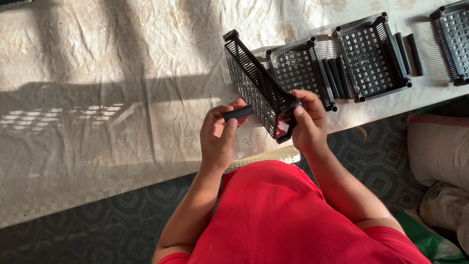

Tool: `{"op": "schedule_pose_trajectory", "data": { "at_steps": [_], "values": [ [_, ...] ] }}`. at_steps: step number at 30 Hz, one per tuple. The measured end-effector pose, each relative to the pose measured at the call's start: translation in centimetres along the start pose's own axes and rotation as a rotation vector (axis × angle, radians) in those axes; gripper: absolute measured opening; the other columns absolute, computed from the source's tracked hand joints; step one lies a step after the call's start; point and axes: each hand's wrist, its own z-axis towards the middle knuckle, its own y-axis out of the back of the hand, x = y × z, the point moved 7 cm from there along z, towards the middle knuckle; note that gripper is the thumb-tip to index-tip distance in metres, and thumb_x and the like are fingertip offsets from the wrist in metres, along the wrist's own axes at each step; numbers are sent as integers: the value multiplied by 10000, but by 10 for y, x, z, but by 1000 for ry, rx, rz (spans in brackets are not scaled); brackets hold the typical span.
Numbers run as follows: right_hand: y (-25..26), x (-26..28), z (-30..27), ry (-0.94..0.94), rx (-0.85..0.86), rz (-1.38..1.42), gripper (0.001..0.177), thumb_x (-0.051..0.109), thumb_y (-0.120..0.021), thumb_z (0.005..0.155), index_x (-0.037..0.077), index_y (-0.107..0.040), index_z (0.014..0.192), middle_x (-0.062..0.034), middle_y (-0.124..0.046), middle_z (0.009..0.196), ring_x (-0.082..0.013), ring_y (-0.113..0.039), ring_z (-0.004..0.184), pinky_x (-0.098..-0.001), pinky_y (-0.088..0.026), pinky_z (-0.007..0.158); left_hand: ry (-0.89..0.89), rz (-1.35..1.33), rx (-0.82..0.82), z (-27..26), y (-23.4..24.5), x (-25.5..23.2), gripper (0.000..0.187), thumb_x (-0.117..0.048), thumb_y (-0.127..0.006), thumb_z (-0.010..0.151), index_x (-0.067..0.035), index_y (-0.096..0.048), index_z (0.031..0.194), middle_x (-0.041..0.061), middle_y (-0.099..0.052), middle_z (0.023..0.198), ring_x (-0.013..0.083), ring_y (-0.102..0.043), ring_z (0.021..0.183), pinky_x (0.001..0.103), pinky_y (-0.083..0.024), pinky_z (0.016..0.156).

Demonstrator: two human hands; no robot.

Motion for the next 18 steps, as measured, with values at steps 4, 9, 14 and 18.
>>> {"op": "schedule_pose_trajectory", "data": {
  "at_steps": [4,9,14,18],
  "values": [
    [-10,-6,-2,27,45,-65,353,33,-614,1073,5,-537,1416,-89,-639,1333,-134,-629,1231,-297,-501,1100,-68,400,172,4,-27,-14,260,-121,-590,1106,-12,-563,1340,130,-611,1236,191,-713,1114,322,-640,977],
    [-13,-10,-6,17,35,-162,389,29,-632,1063,-5,-512,1431,-92,-631,1335,-116,-623,1203,-274,-506,1059,-141,699,223,3,-48,-38,260,-89,-566,1093,-29,-540,1344,154,-595,1238,154,-677,959,263,-608,750],
    [-17,-4,-10,11,65,-304,406,78,-634,1074,-9,-497,1446,-105,-649,1287,-97,-643,1090,-248,-558,926,-228,876,220,2,-58,-54,296,-69,-647,1051,-46,-581,1338,119,-650,1135,193,-714,973,299,-640,788],
    [-25,-3,-9,13,97,-309,398,76,-625,1065,-1,-486,1430,-86,-641,1270,-82,-646,1036,-233,-588,817,-231,1029,197,5,-60,-49,384,-77,-754,943,-33,-614,1298,115,-680,1100,240,-710,925,328,-590,735]
  ]
}}
